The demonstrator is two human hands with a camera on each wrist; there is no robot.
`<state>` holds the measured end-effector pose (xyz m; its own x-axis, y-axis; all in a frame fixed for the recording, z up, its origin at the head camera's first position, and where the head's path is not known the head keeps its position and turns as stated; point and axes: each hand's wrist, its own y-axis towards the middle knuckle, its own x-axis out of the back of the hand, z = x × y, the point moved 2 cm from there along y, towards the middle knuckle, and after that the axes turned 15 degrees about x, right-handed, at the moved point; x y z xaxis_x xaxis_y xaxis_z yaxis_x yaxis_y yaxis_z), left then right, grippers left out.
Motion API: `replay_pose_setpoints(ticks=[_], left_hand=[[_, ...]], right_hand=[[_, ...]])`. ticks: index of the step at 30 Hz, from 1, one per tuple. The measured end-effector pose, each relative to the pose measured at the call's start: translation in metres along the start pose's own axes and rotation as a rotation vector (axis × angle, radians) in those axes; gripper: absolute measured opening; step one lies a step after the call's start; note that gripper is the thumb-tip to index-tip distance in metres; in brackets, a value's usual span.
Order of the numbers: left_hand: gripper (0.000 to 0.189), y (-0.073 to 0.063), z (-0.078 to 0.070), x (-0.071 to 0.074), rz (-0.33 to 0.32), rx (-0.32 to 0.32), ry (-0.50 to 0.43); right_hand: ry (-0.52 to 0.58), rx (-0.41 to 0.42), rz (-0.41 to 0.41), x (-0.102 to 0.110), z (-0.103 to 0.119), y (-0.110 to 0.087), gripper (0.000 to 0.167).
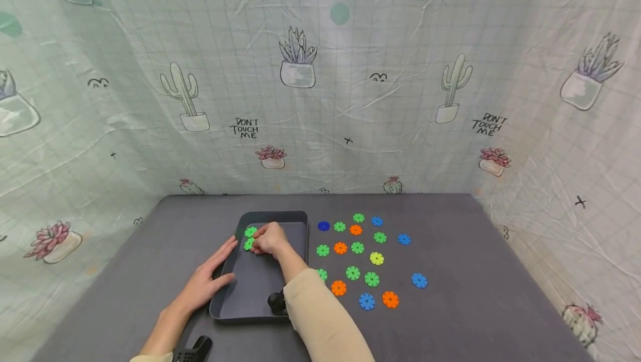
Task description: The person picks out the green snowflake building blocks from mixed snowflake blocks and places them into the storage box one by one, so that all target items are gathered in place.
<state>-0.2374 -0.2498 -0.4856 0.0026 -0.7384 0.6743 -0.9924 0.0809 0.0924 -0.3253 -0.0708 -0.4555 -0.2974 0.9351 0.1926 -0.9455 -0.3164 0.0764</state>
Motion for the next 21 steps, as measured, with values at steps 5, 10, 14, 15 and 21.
replay_pose_setpoints(ticks=[5,10,14,15,21], left_hand=[[0.073,0.0009,-0.0007,0.0009,0.003,0.008,-0.004],[0.073,0.0006,-0.0016,0.0009,0.005,0.014,-0.007],[0.073,0.0003,-0.0014,0.0004,0.001,0.007,-0.006],[0.073,0.0002,-0.0014,0.0003,0.001,0.006,-0.007],[0.073,-0.0004,-0.0018,0.0009,-0.002,0.008,-0.004]], right_hand=[[-0.059,0.019,-0.006,-0.0010,0.0007,0.0024,0.017],[-0.082,0.024,-0.016,-0.0025,0.0016,0.0029,0.015],[-0.062,0.020,-0.024,-0.0028,0.0028,0.0005,0.014],[-0.057,0.020,-0.024,-0.0027,0.0026,0.0001,0.015],[-0.046,0.014,-0.026,-0.0017,0.0009,0.0003,0.015]])
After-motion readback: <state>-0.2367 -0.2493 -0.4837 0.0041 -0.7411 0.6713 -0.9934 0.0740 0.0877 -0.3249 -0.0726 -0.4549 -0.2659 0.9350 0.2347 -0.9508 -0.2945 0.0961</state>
